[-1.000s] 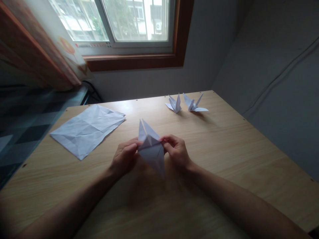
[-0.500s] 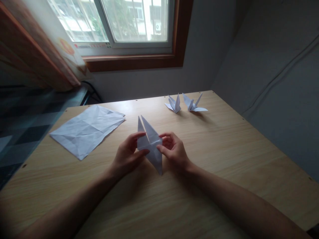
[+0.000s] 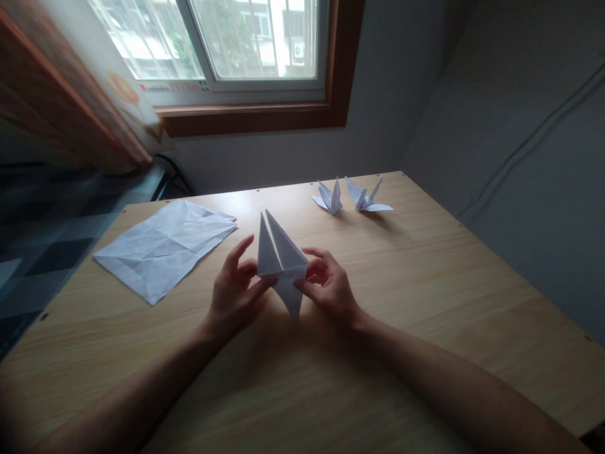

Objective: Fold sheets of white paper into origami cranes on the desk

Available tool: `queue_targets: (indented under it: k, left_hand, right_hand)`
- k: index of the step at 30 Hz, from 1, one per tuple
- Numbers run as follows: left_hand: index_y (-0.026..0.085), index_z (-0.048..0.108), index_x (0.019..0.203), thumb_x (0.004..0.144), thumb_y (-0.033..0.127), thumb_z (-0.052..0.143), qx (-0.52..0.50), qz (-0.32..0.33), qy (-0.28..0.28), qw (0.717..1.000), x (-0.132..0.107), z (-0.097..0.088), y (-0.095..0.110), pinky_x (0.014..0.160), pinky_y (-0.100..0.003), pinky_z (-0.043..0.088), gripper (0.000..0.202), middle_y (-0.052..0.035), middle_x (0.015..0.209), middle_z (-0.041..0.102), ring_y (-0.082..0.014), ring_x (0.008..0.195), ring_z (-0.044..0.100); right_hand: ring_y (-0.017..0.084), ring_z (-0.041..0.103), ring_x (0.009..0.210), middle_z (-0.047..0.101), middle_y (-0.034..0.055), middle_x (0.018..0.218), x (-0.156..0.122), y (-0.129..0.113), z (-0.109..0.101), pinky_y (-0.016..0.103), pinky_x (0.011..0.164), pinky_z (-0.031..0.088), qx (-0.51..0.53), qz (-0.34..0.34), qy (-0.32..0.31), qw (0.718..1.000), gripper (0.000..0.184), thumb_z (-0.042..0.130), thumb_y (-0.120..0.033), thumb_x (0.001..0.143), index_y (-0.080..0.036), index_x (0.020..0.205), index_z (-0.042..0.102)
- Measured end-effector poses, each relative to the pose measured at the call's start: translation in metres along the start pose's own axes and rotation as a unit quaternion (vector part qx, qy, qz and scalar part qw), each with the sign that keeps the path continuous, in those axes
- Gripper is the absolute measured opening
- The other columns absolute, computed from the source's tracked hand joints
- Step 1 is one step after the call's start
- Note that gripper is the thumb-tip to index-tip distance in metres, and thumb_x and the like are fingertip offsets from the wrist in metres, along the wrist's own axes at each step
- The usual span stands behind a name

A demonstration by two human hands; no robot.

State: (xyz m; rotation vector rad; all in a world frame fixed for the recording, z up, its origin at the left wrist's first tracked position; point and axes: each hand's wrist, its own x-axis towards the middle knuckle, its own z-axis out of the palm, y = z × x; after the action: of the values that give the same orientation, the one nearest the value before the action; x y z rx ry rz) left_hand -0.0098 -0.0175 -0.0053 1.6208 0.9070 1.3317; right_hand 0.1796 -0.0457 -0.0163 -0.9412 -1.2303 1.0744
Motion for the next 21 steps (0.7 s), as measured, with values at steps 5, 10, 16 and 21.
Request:
queue_targets:
  k: [5, 10, 16, 21]
  left_hand:
    - [0.019, 0.070, 0.075, 0.076, 0.022, 0.075, 0.085, 0.156, 0.013, 0.984, -0.001, -0.003, 0.010, 0.070, -0.031, 0.054, 0.006, -0.0043, 0.081, 0.070, -0.0169, 0.075, 0.065]
    - [0.022, 0.073, 0.074, 0.077, 0.024, 0.074, 0.184, 0.213, 0.010, 0.960, 0.000, -0.008, 0.009, 0.073, -0.032, 0.052, 0.004, -0.0054, 0.094, 0.066, -0.0177, 0.084, 0.063]
    - [0.022, 0.073, 0.078, 0.080, 0.006, 0.054, 0.251, 0.134, 0.061, 0.957, 0.011, -0.021, -0.004, 0.075, -0.032, 0.052, 0.026, -0.0052, 0.099, 0.067, -0.0192, 0.092, 0.062]
    - [0.020, 0.071, 0.083, 0.080, 0.003, 0.049, 0.210, 0.116, 0.195, 0.951, 0.013, -0.026, 0.000, 0.088, -0.036, 0.050, 0.027, -0.0016, 0.096, 0.069, -0.0194, 0.096, 0.063]
  right_hand:
    - [0.019, 0.064, 0.078, 0.069, 0.0034, 0.082, -0.004, -0.010, -0.003, 0.035, 0.073, 0.054, -0.178, -0.165, 0.008, 0.970, 0.003, 0.068, -0.022, 0.082, -0.022, 0.079, 0.067]
    - [0.023, 0.065, 0.096, 0.073, 0.0040, 0.090, -0.002, -0.014, -0.008, 0.042, 0.085, 0.051, -0.301, -0.322, 0.011, 0.898, 0.015, 0.063, -0.015, 0.084, -0.025, 0.074, 0.067]
    - [0.021, 0.067, 0.098, 0.072, 0.0002, 0.076, 0.005, -0.006, -0.018, 0.043, 0.102, 0.040, -0.463, -0.319, -0.082, 0.823, 0.021, 0.055, -0.014, 0.087, -0.025, 0.075, 0.067]
    - [0.020, 0.060, 0.076, 0.064, 0.0062, 0.073, 0.002, -0.010, -0.016, 0.037, 0.084, 0.048, -0.565, -0.282, -0.153, 0.760, 0.024, 0.050, -0.008, 0.084, -0.019, 0.075, 0.069]
